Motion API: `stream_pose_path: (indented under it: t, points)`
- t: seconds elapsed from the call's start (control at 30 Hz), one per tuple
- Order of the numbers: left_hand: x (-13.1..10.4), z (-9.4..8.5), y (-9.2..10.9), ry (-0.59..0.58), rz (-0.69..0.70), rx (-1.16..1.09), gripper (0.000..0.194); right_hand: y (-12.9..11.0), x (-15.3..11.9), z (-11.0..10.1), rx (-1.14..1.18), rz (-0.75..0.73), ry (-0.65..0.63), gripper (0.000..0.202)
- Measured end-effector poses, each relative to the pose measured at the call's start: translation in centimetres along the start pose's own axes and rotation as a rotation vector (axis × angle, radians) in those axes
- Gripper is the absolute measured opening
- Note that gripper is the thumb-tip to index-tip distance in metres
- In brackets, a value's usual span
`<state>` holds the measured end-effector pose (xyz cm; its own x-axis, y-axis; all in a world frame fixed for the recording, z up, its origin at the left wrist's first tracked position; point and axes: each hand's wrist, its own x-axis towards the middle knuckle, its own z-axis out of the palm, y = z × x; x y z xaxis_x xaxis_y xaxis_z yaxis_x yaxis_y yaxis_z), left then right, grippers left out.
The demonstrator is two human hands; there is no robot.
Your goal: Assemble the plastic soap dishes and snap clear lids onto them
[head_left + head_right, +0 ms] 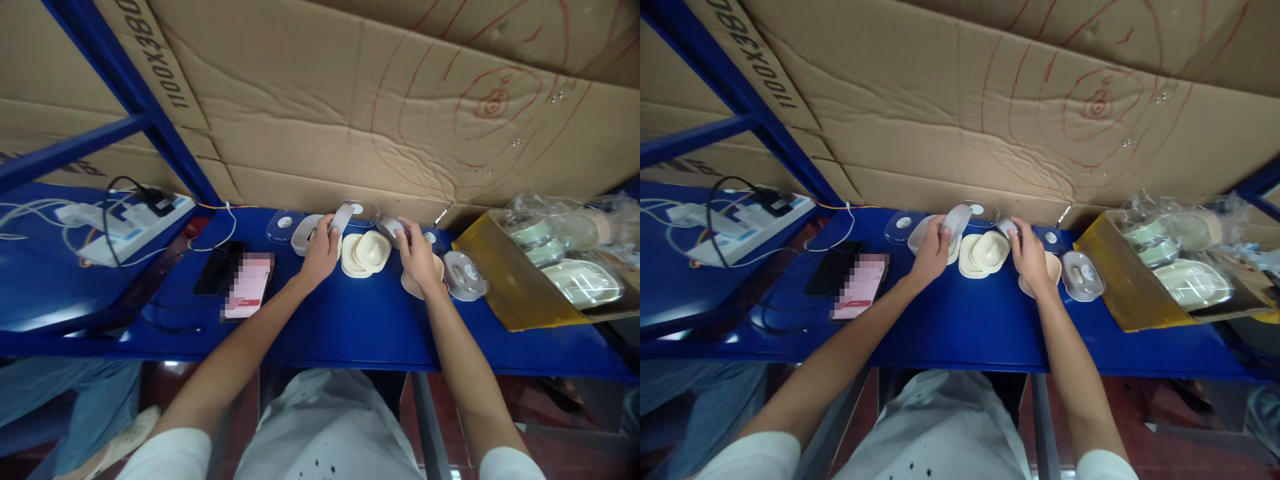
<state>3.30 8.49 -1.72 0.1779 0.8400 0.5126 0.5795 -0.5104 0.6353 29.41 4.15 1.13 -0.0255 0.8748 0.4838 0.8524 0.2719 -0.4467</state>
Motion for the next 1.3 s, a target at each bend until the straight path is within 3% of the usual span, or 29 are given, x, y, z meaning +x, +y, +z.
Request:
stream_pose_path:
  t: [0.23, 0.37, 0.47, 0.53, 0.67, 0.83, 1.0, 1.13, 1.23, 1.3]
  points:
    - [-0.4, -0.8, 0.4, 0.019, 0.048, 0.006, 0.051, -2.0, -0.5, 1.5, -0.067, -0.260, -0.298, 0.045]
    - [-0.6, -2.1, 1.3, -0.003, 0.083, 0.166, 0.054, -0.9, -0.6, -1.2, -0.116, -0.278, -0.256, 0.050]
    - [-0.6, -2.4, 2.1, -0.081, 0.154, 0.259, 0.053, 2.7, -2.6, -4.9, -0.193, -0.131, -0.139, 0.047]
    - [-0.8, -2.1, 2.5, -0.159, 0.215, 0.286, 0.048, 5.2, -5.4, -7.1, -0.353, 0.072, -0.044, 0.047]
    - [-1.3, -1.2, 3.3, -0.221, 0.272, 0.332, 0.043, 7.9, -11.2, -8.8, -0.567, 0.349, -0.052, 0.059]
    - [-2.0, -0.8, 4.1, -0.194, 0.333, 0.336, 0.038, 7.5, -13.3, -8.5, -0.525, 0.347, 0.043, 0.055]
    - [-3.6, 0.6, 5.6, -0.305, 0.606, 0.270, 0.038, 5.9, -12.0, -7.1, -0.414, 0.258, 0.177, 0.057]
    - [-5.4, 3.1, 6.7, -0.381, 0.770, 0.254, 0.046, 3.5, -11.0, -4.9, -0.443, 0.150, 0.065, 0.051]
    - [-6.4, 4.4, 6.6, -0.443, 0.733, 0.269, 0.058, 2.8, -10.0, -4.2, -0.416, 0.089, -0.008, 0.049]
    - [-6.7, 4.7, 6.4, -0.461, 0.681, 0.282, 0.054, 3.3, -9.4, -4.3, -0.402, 0.100, 0.007, 0.049]
